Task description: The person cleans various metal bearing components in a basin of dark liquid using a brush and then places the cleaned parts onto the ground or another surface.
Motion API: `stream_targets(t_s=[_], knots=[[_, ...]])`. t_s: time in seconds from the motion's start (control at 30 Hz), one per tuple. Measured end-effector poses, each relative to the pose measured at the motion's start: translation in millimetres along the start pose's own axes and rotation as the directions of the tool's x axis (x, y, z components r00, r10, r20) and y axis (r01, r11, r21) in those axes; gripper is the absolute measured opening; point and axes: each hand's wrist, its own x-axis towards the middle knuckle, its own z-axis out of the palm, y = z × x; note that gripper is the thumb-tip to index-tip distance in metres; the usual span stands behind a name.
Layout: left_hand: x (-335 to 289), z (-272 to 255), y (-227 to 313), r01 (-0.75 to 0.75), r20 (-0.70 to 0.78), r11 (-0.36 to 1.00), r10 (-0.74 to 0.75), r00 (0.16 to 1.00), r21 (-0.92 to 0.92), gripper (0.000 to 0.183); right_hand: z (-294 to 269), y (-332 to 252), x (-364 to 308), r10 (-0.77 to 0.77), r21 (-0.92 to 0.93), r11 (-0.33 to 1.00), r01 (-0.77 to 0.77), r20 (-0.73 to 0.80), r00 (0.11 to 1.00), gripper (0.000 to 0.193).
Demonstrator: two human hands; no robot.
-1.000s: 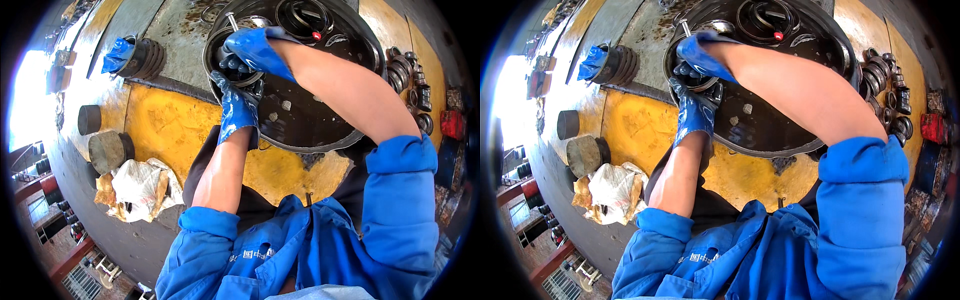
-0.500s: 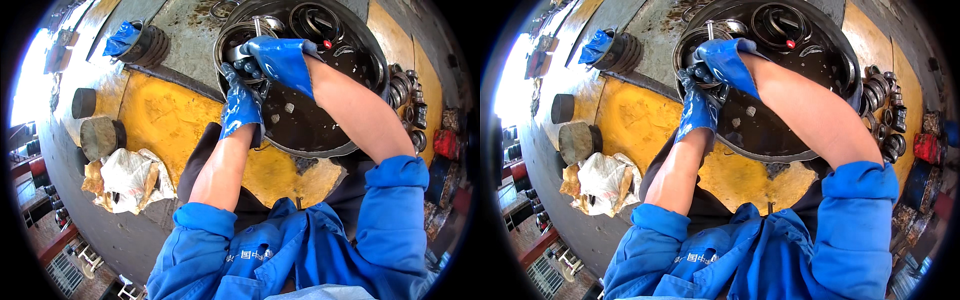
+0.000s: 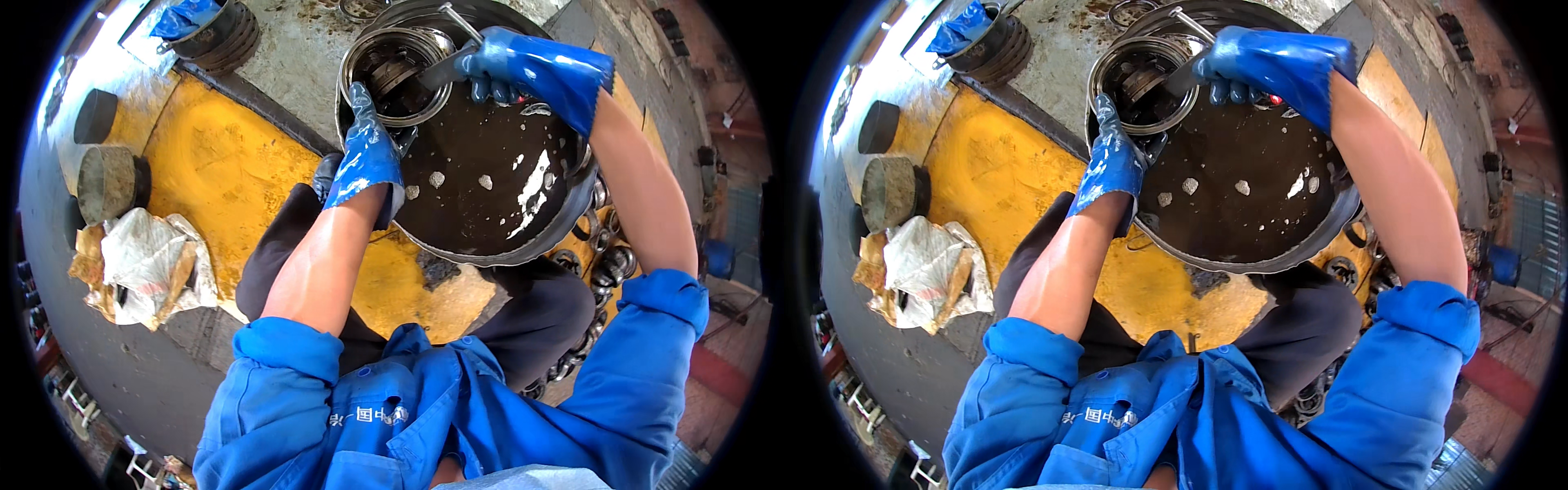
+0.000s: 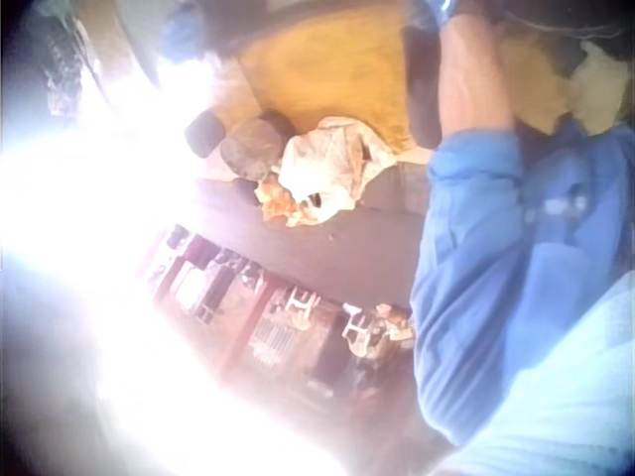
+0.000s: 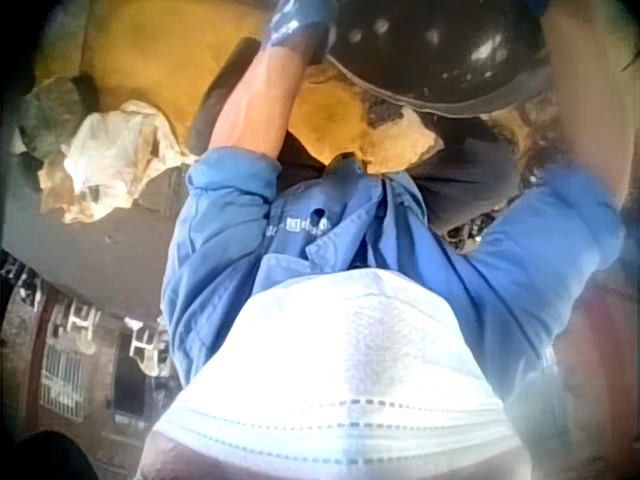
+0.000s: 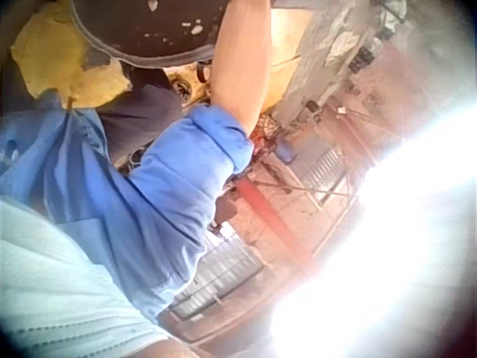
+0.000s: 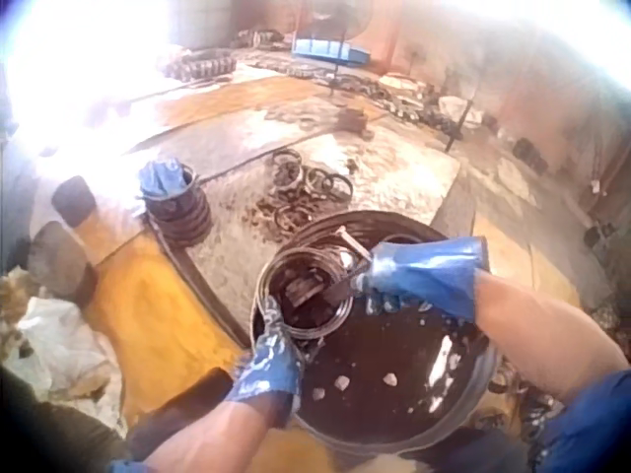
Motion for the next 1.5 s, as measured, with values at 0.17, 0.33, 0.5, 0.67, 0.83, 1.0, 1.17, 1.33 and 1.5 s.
stream_targets(t_s=[0.17,0.33,0.5,0.67,0.83,1.0,1.17,1.33,1.5], knots=[[5.4,-1.4,-5.8,0.019,-0.018,0.999,-0.02,1.0,-0.048,0.062,24.0,-17.2,9.0,0.108,-0.021,0.994,-0.107,0.086,0.99,0.028],[8.7,-1.5,-6.6,0.008,-0.034,0.996,-0.011,0.999,-0.086,0.06,23.1,-34.9,6.3,0.1,-0.141,0.986,-0.09,0.07,0.993,0.023],[9.4,-2.0,-9.9,0.015,-0.038,0.994,-0.019,0.999,-0.105,0.058,10.4,-28.8,2.9,0.124,-0.085,0.989,-0.118,0.061,0.99,0.02],[11.9,-6.7,-9.1,0.011,-0.053,0.993,-0.017,0.998,-0.122,0.056,22.9,-38.6,8.0,0.1,-0.059,0.994,-0.094,0.105,0.989,0.025],[12.4,-6.1,-7.0,0.01,-0.044,0.992,-0.015,0.999,-0.129,0.054,23.7,-39.1,7.4,0.075,-0.07,0.995,-0.066,0.133,0.988,0.029],[9.6,-9.6,-4.4,0.016,-0.051,0.99,-0.023,0.998,-0.142,0.053,7.9,-50.7,7.1,0.143,-0.29,0.951,-0.111,0.093,0.985,0.02],[10.5,-5.8,-7.1,0.021,-0.046,0.988,-0.028,0.999,-0.155,0.051,-6.7,-45.1,23.9,-0.028,-0.646,0.763,0.009,-0.018,0.999,0.021],[16.0,-8.6,-6.1,0.004,-0.06,0.983,-0.015,0.998,-0.183,0.049,22.2,-69.5,-15.7,0.146,-0.459,0.88,-0.121,0.017,0.989,0.022],[19.9,-5.5,-7.8,0.009,-0.062,0.977,-0.023,0.998,-0.213,0.047,18.6,-33.7,-15.5,-0.256,-0.792,0.609,0.034,-0.155,0.954,0.015]])
